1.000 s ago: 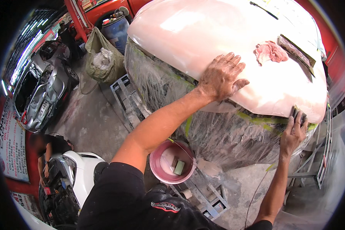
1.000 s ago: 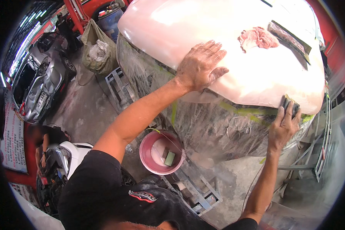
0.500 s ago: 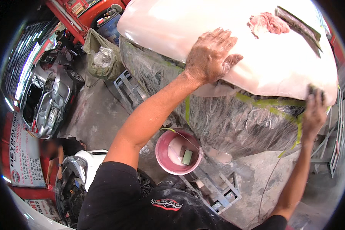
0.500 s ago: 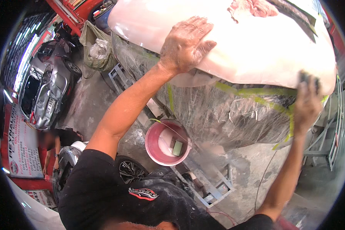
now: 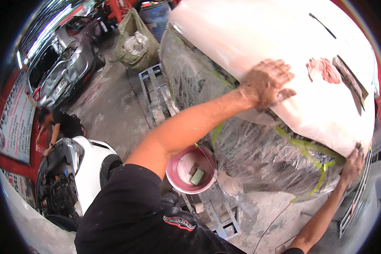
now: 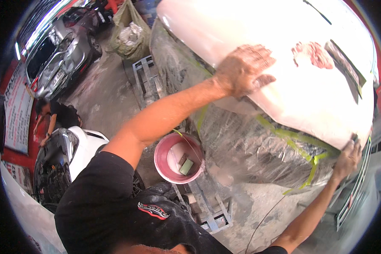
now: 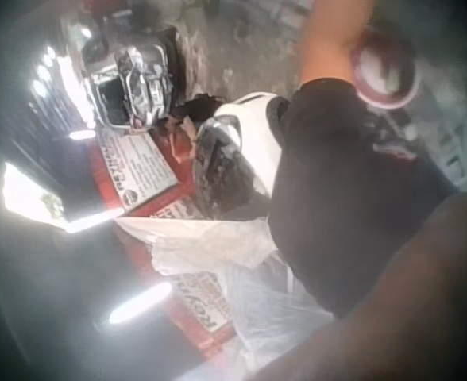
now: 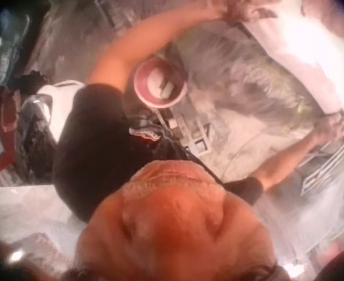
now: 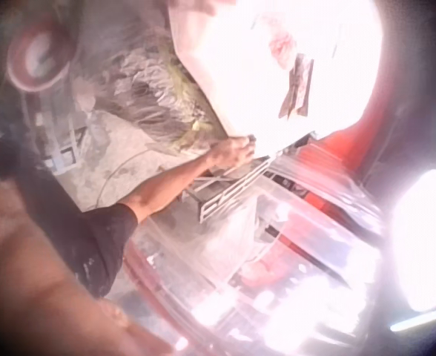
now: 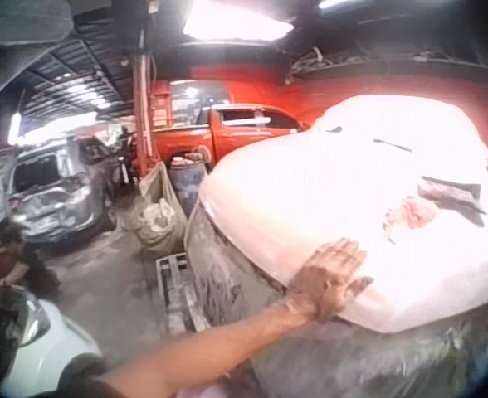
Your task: The person sands a large white car part, likely a bumper, using a sanding block and a pink cloth. They repeatedly dip the sanding block into a pink bucket of water and wipe the surface while working in a workshop environment.
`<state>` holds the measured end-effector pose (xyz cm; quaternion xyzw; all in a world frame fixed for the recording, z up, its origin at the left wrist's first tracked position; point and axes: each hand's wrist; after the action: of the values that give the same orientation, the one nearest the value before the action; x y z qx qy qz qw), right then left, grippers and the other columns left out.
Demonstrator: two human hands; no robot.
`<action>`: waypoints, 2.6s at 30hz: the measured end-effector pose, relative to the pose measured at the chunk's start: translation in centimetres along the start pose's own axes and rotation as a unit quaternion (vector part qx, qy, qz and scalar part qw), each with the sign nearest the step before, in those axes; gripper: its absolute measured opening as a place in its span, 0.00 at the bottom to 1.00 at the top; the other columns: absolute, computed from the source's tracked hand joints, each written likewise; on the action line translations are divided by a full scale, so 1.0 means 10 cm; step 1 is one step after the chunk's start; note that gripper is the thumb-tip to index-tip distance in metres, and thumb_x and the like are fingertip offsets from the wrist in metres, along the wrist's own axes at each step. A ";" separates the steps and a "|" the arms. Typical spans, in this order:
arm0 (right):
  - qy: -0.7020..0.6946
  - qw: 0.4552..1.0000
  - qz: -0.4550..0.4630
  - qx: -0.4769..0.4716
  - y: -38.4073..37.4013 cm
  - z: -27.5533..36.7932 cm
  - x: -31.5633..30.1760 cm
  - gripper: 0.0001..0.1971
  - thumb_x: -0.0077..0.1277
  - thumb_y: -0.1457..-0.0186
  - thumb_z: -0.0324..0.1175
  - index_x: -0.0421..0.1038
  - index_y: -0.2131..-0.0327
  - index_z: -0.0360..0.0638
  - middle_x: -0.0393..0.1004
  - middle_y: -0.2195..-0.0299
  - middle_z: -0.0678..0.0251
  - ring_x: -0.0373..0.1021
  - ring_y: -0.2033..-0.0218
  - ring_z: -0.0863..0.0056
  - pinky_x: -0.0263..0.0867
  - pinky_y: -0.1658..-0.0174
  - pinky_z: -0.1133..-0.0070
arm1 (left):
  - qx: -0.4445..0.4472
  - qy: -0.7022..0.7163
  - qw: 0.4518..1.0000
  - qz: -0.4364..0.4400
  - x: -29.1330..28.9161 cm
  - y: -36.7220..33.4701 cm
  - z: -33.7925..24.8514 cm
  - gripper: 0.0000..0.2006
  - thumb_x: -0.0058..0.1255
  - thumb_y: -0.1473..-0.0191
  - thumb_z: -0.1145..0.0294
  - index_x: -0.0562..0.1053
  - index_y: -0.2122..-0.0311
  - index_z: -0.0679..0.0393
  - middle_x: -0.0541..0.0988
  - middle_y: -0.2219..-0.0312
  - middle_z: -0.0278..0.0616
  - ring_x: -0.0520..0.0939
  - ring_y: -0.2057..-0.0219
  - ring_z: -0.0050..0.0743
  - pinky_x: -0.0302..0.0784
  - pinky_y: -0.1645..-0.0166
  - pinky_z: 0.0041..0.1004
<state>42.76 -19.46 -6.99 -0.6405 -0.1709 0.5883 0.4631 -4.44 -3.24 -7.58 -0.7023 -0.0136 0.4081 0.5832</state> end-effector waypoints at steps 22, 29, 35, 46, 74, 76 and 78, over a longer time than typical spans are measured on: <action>-0.136 0.985 -0.031 -0.097 0.52 0.71 -0.10 0.20 0.55 0.35 0.37 0.76 0.42 0.45 0.75 0.43 0.47 0.69 0.39 0.51 0.64 0.37 0.60 | 0.034 -0.014 0.999 0.004 -0.08 0.04 0.14 0.32 0.39 0.32 0.39 0.79 0.47 0.60 0.82 0.49 0.58 0.80 0.43 0.56 0.68 0.35 0.48; -0.100 0.993 -0.046 -0.045 0.27 0.19 -0.10 0.16 0.49 0.34 0.43 0.81 0.51 0.50 0.83 0.54 0.63 0.79 0.55 0.63 0.71 0.47 0.67 | 0.089 0.012 0.996 -0.015 0.12 -0.17 -0.02 0.26 0.48 0.34 0.48 0.80 0.51 0.64 0.82 0.51 0.59 0.80 0.45 0.58 0.70 0.37 0.49; -0.053 0.992 -0.070 -0.090 0.36 0.71 -0.09 0.20 0.53 0.35 0.44 0.78 0.45 0.46 0.76 0.46 0.48 0.73 0.45 0.52 0.66 0.41 0.63 | 0.043 0.030 0.999 0.010 -0.21 0.06 0.24 0.23 0.49 0.35 0.54 0.80 0.51 0.66 0.82 0.51 0.60 0.80 0.45 0.61 0.70 0.38 0.50; -0.114 0.980 -0.053 -0.152 0.50 0.62 -0.13 0.18 0.53 0.33 0.34 0.75 0.42 0.43 0.75 0.43 0.49 0.74 0.42 0.61 0.69 0.39 0.63 | 0.043 -0.010 0.999 0.009 -0.18 0.01 0.13 0.30 0.43 0.33 0.42 0.80 0.49 0.63 0.82 0.50 0.58 0.79 0.43 0.54 0.69 0.36 0.47; -0.175 0.982 -0.065 -0.025 1.04 1.53 -0.38 0.21 0.60 0.41 0.45 0.77 0.45 0.61 0.63 0.39 0.44 0.66 0.52 0.49 0.65 0.46 0.55 | 0.047 0.017 0.997 0.061 -0.16 -0.11 0.06 0.26 0.43 0.30 0.52 0.76 0.43 0.67 0.77 0.44 0.59 0.73 0.38 0.58 0.64 0.33 0.46; -0.219 0.975 -0.039 0.011 1.31 1.49 -0.55 0.20 0.59 0.41 0.43 0.77 0.45 0.57 0.63 0.39 0.43 0.66 0.51 0.49 0.65 0.46 0.56 | 0.049 0.019 0.995 0.090 -0.21 -0.10 0.05 0.28 0.44 0.30 0.51 0.72 0.39 0.66 0.74 0.40 0.59 0.71 0.36 0.57 0.61 0.31 0.46; -0.248 0.968 -0.016 0.037 1.75 1.35 -0.75 0.21 0.60 0.41 0.42 0.77 0.45 0.53 0.63 0.38 0.43 0.67 0.48 0.48 0.65 0.45 0.58 | 0.073 0.007 0.992 0.106 -0.15 -0.08 -0.14 0.33 0.42 0.31 0.45 0.66 0.34 0.65 0.68 0.35 0.57 0.66 0.32 0.54 0.55 0.28 0.46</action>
<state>22.91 -28.91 -14.74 -0.4538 -0.2691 0.7272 0.4392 -4.20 -4.84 -6.09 -0.6579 0.0947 0.4631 0.5863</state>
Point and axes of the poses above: each hand's wrist, its own y-axis away from the middle knuckle, its own x-axis out of the palm, z = x × y
